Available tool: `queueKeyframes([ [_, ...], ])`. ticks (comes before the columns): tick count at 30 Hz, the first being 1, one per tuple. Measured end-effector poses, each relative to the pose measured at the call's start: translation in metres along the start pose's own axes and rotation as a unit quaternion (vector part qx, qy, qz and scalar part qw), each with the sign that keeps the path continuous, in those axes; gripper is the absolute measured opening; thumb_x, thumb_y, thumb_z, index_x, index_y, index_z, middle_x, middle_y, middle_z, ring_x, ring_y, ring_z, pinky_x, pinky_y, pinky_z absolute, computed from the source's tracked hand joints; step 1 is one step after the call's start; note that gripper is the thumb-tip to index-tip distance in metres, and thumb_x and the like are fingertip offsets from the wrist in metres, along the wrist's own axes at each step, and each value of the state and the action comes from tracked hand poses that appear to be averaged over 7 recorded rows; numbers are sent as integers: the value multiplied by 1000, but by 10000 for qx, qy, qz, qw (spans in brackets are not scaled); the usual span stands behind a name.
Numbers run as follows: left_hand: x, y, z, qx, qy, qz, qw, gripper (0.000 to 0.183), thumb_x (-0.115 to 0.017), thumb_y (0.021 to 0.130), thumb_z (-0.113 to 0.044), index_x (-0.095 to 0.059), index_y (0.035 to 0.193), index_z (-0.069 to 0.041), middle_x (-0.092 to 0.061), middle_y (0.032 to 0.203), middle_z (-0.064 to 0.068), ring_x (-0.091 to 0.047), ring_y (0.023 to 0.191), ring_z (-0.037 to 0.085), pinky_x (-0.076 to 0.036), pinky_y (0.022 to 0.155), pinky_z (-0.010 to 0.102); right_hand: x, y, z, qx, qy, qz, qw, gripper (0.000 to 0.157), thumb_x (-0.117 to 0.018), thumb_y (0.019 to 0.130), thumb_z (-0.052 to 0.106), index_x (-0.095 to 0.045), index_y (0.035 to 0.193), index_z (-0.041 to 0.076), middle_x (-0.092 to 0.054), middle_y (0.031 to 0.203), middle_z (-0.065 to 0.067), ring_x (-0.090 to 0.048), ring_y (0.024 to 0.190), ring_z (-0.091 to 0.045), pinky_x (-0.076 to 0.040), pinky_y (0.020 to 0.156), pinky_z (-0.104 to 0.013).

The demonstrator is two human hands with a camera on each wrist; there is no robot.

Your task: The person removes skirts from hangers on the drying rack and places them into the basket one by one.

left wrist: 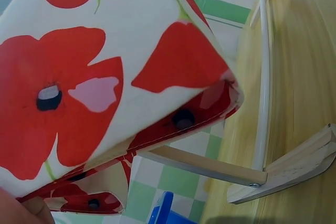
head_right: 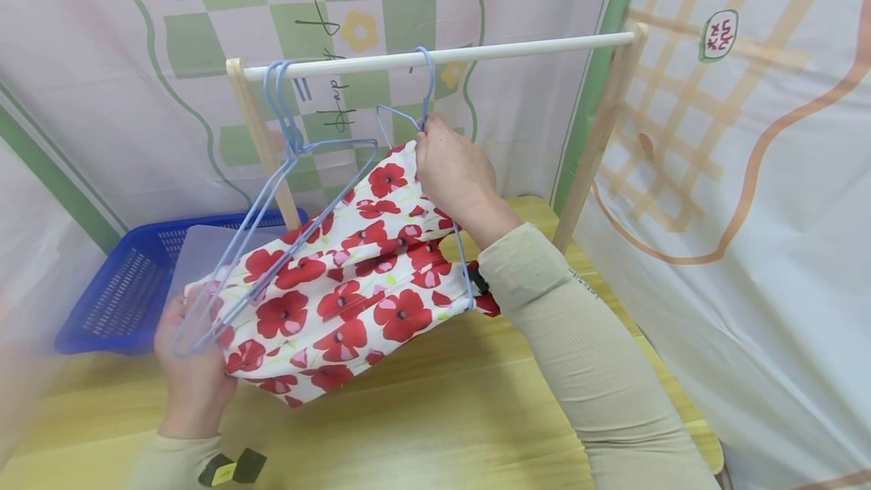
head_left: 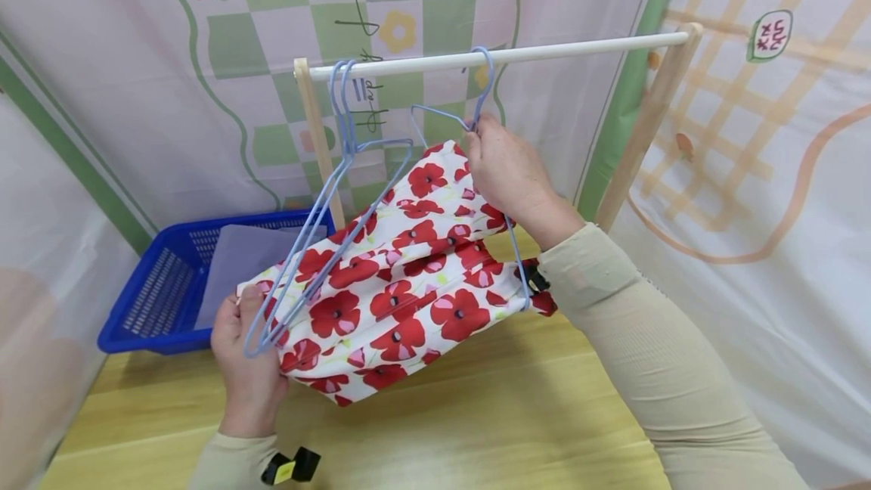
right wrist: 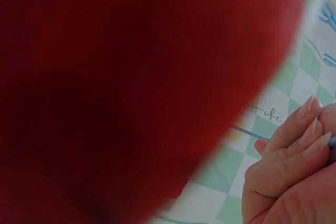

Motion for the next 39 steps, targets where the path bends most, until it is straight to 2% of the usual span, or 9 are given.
queueKeyframes([
  [10, 2, 4, -4, 413, -93, -84, 9991, 27, -57, 109, -30, -61, 111, -4, -73, 98, 4, -74, 85, 12, -62, 72, 24, 0, 1, 1, 49, -83, -57, 9999, 37, -34, 114, 29, -48, 139, 5, -56, 93, -13, -56, 74, -28, -50, 68, -38],
  [17, 4, 8, -6, 263, -518, -68, 9983, 26, -61, 107, -27, -63, 110, -1, -74, 103, 8, -75, 91, 16, -63, 78, 26, 1, 2, 1, 38, -173, -46, 9998, 38, -33, 114, 30, -49, 138, 5, -55, 92, -12, -55, 75, -28, -49, 69, -39],
  [23, 5, 9, -9, 188, -462, -88, 9987, 25, -59, 108, -26, -64, 109, -2, -74, 100, 6, -74, 88, 15, -62, 76, 24, 1, 2, 1, -1, -227, -2, 9997, 38, -31, 115, 30, -49, 139, 7, -53, 90, -11, -52, 72, -27, -47, 66, -38],
  [31, 6, 11, -14, -104, -144, -13, 9998, 25, -58, 108, -29, -63, 105, -5, -68, 89, 3, -72, 77, 11, -61, 67, 22, 4, 4, 1, 136, -412, -99, 9990, 35, -31, 114, 28, -51, 133, 7, -65, 86, -13, -63, 77, -33, -50, 72, -47],
  [39, 4, 13, -23, -350, 801, 110, 9961, 27, -58, 107, -39, -64, 107, -12, -67, 90, 1, -68, 79, 11, -57, 66, 17, 4, 4, 0, 133, -403, -8, 9991, 38, -28, 115, 29, -49, 136, 6, -65, 85, -12, -64, 73, -30, -49, 66, -43],
])
Point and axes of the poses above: each hand's wrist, its own y-axis towards the middle knuckle, its own x-axis out of the back of the hand, z = x × y, the point moved 5 cm from there along y, towards the middle knuckle
